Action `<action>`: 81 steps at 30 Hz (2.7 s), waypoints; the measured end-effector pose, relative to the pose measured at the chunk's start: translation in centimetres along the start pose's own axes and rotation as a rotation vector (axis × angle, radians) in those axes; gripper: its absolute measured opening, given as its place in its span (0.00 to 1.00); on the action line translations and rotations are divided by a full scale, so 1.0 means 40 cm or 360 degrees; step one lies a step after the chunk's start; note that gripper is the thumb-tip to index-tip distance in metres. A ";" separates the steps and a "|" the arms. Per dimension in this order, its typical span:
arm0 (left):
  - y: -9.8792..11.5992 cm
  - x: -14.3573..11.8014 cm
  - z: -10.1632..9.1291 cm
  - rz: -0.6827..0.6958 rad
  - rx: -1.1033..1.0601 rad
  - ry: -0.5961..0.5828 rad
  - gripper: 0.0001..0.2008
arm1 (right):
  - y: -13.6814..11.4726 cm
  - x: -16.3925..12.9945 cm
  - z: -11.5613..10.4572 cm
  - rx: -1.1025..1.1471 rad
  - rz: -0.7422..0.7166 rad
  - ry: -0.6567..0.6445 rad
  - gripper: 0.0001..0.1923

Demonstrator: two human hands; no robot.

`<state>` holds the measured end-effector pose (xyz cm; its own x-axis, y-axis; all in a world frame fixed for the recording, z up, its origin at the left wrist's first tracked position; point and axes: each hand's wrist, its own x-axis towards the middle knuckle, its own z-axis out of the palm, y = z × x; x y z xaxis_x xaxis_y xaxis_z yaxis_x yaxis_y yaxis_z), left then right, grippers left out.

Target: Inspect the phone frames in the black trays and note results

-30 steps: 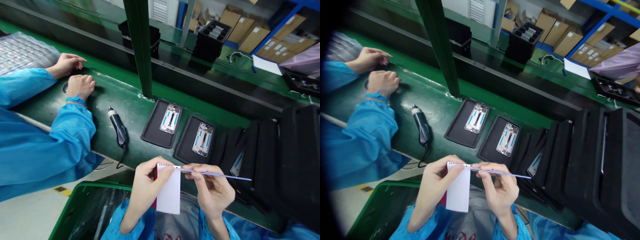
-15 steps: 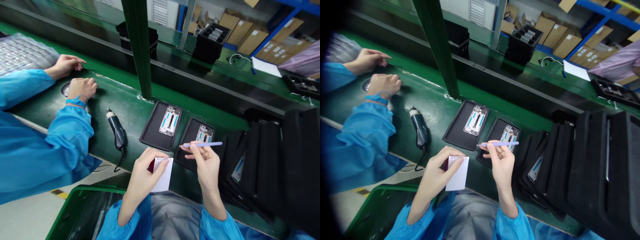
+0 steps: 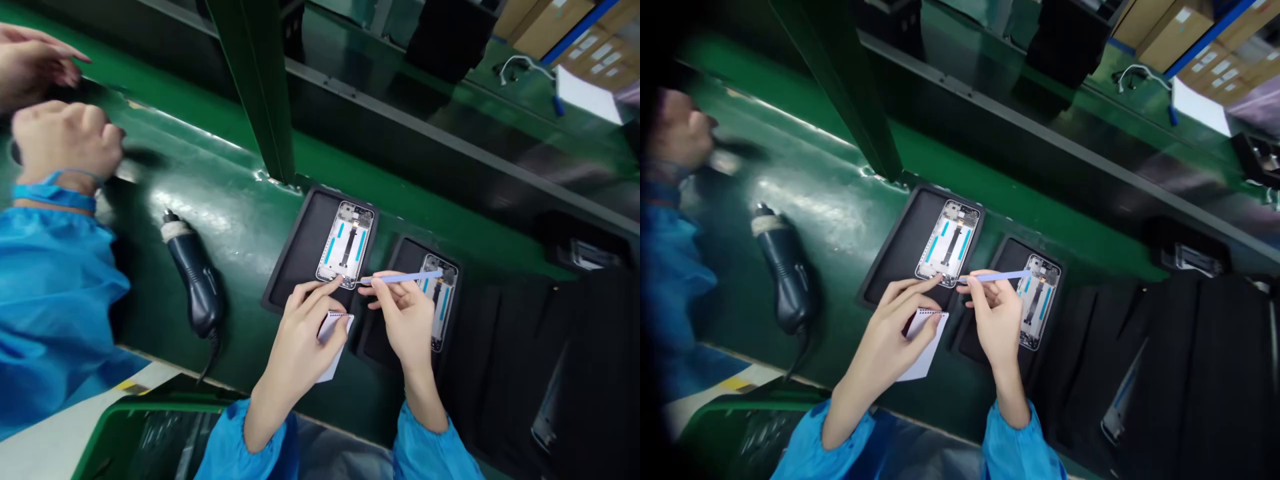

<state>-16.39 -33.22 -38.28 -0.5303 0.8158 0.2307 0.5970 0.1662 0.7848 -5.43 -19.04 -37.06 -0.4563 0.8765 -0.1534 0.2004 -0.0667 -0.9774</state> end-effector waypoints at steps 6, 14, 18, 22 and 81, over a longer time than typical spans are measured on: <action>0.007 0.000 -0.003 -0.0059 -0.0027 0.0017 0.09 | -0.013 0.001 0.005 -0.0175 -0.0029 -0.0056 0.13; 0.005 -0.003 -0.006 -0.0124 -0.0048 0.0109 0.08 | -0.015 -0.002 0.028 -0.0177 0.0056 -0.0097 0.15; 0.005 0.000 -0.010 -0.0129 -0.0054 0.0096 0.08 | -0.013 0.000 0.034 -0.0148 0.0054 -0.0105 0.13; 0.004 0.004 -0.013 -0.0142 -0.0067 0.0093 0.07 | -0.015 0.001 0.033 -0.0172 0.0038 -0.0106 0.12; 0.077 -0.087 0.081 -0.0656 -0.0791 -0.0168 0.32 | 0.045 -0.435 -0.195 0.0064 0.0060 0.0368 0.28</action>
<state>-10.74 -33.74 -38.52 -0.5791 0.7943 -0.1837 -0.0055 0.2215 0.9751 9.64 -30.69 -35.00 -0.2375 0.9587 -0.1568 0.1767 -0.1161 -0.9774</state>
